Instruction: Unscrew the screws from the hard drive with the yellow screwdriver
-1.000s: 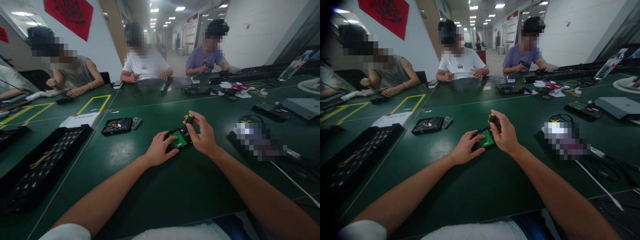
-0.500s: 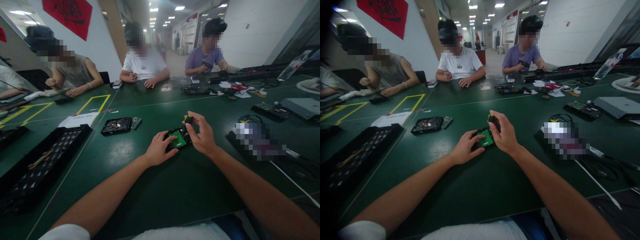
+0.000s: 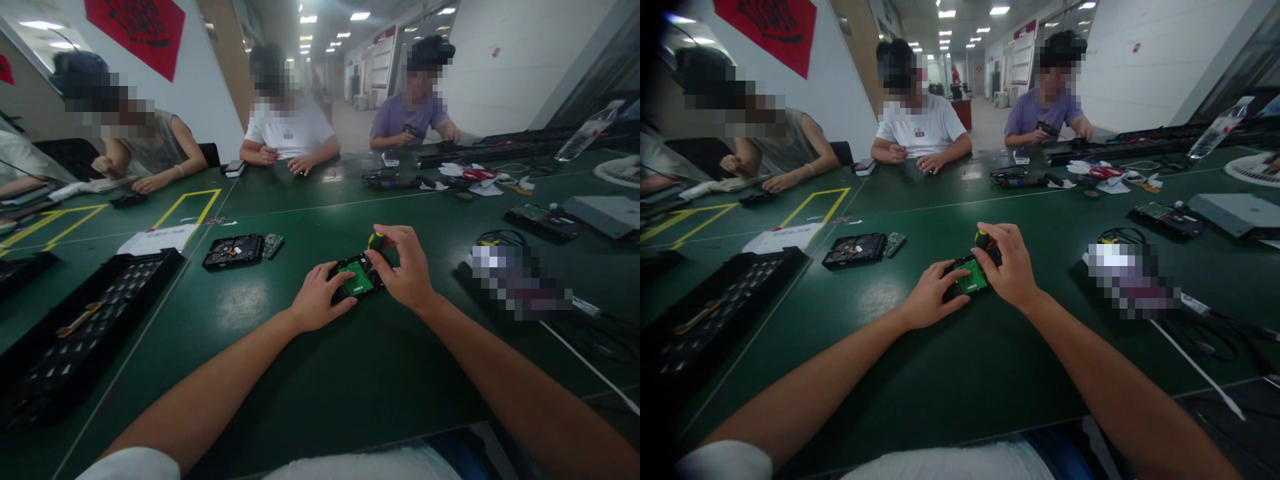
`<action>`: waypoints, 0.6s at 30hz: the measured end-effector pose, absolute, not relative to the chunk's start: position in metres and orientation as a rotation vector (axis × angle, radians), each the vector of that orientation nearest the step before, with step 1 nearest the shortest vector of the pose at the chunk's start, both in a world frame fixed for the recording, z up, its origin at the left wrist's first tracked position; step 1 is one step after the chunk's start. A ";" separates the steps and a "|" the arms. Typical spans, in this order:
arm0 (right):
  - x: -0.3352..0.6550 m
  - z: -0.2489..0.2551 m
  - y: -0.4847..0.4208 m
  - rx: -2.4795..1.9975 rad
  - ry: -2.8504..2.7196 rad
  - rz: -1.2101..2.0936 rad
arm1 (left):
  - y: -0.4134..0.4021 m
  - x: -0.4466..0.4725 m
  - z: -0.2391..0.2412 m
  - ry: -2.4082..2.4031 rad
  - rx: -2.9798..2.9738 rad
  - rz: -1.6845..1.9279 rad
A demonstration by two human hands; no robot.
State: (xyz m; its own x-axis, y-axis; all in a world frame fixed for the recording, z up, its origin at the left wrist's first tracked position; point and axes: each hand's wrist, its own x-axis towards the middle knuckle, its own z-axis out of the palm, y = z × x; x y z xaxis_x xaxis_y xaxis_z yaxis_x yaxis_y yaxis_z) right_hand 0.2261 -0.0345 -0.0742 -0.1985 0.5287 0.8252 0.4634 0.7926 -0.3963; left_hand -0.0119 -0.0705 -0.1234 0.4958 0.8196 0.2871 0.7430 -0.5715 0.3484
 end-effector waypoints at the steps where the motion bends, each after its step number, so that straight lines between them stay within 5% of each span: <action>1: 0.226 -0.075 -0.034 -0.764 -1.833 0.075 | -0.071 -0.012 -0.123 1.350 2.559 0.640; 18: 0.225 -0.078 -0.035 -0.762 -1.879 0.220 | -0.071 -0.012 -0.124 1.359 2.545 0.645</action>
